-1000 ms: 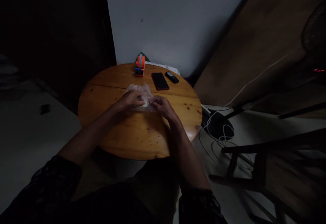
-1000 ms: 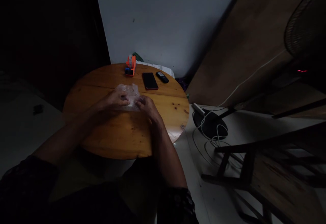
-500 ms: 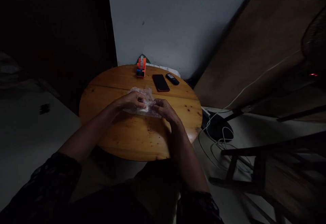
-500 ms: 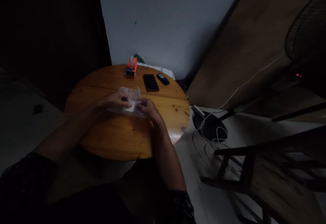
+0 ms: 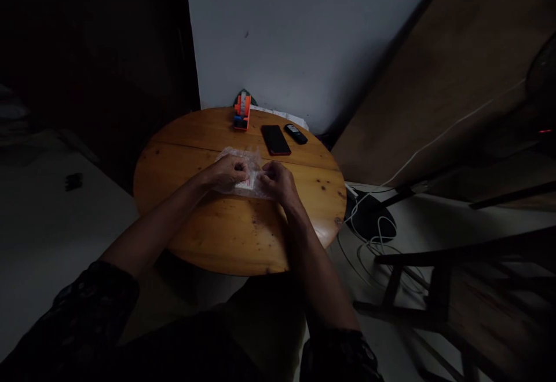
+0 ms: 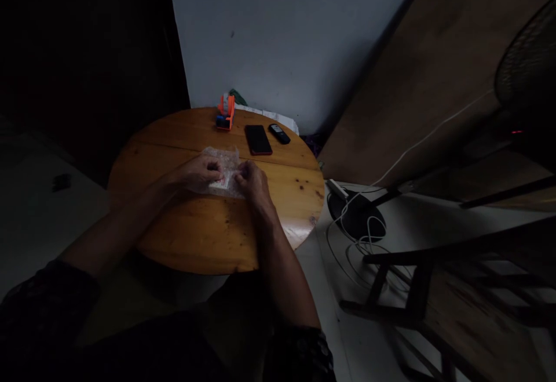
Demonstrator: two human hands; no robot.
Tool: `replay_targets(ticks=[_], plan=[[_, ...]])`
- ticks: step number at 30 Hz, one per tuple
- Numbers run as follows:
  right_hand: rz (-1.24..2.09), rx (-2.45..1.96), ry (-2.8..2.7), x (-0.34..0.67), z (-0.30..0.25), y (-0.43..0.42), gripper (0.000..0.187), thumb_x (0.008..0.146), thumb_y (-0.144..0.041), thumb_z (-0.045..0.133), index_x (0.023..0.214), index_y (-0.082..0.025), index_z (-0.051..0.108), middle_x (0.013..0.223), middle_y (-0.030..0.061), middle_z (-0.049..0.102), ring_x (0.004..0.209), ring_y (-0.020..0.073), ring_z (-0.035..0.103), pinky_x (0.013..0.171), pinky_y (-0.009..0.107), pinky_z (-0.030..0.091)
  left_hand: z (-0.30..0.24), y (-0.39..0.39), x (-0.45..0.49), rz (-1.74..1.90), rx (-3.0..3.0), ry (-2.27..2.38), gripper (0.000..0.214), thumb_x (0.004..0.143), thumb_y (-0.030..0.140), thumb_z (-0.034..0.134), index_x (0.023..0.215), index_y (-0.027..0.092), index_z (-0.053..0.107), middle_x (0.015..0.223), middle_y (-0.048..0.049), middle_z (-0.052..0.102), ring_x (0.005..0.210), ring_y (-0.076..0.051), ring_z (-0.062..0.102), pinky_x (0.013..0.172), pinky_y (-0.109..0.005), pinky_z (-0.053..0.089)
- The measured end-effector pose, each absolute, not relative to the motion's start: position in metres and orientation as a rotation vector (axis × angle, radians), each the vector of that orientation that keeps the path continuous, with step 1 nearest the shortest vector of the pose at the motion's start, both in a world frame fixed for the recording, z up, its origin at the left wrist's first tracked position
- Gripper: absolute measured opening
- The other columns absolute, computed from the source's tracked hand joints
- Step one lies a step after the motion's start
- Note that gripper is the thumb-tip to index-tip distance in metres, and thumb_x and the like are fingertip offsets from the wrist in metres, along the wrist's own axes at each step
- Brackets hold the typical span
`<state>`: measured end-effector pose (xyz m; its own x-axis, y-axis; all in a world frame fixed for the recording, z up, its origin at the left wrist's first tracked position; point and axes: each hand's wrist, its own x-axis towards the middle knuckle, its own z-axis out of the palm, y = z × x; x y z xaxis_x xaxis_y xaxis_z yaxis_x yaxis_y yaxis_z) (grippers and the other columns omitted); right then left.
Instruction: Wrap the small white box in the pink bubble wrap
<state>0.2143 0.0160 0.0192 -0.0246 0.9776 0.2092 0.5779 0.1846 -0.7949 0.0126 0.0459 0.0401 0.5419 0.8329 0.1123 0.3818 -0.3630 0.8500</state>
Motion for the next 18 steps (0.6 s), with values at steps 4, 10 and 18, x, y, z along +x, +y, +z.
replay_targets(ticks=[4,10,18], plan=[[0.636,-1.508,-1.729,0.2091,0.0209,0.0120,0.020,0.070,-0.023,0.060,0.090,-0.021,0.064,0.079,0.0019,0.067,0.076,0.0201,0.061,0.073,0.033,0.049,0.0395,0.0440,0.0136,0.725,1.963,1.038,0.010,0.065,0.025,0.059,0.064,0.016,0.063,0.064,0.0012,0.061,0.065,-0.013,0.055,0.058,-0.022,0.041],[0.981,-1.375,-1.626,0.2047,0.0198,0.0108,0.036,0.079,-0.043,0.061,0.105,-0.018,0.062,0.076,0.0005,0.063,0.065,0.0155,0.056,0.059,0.027,0.044,0.0381,0.0432,0.0145,0.732,1.976,1.056,0.009,0.063,0.025,0.058,0.063,0.017,0.062,0.065,0.0014,0.060,0.065,-0.013,0.053,0.059,-0.023,0.040],[1.224,-1.250,-1.474,0.2030,0.0179,0.0101,0.038,0.068,-0.038,0.068,0.100,-0.020,0.058,0.064,-0.0066,0.051,0.053,0.0105,0.045,0.051,0.023,0.035,0.0345,0.0419,0.0143,0.747,1.929,1.117,0.010,0.062,0.025,0.057,0.063,0.016,0.061,0.063,0.0019,0.059,0.062,-0.012,0.052,0.056,-0.022,0.037]])
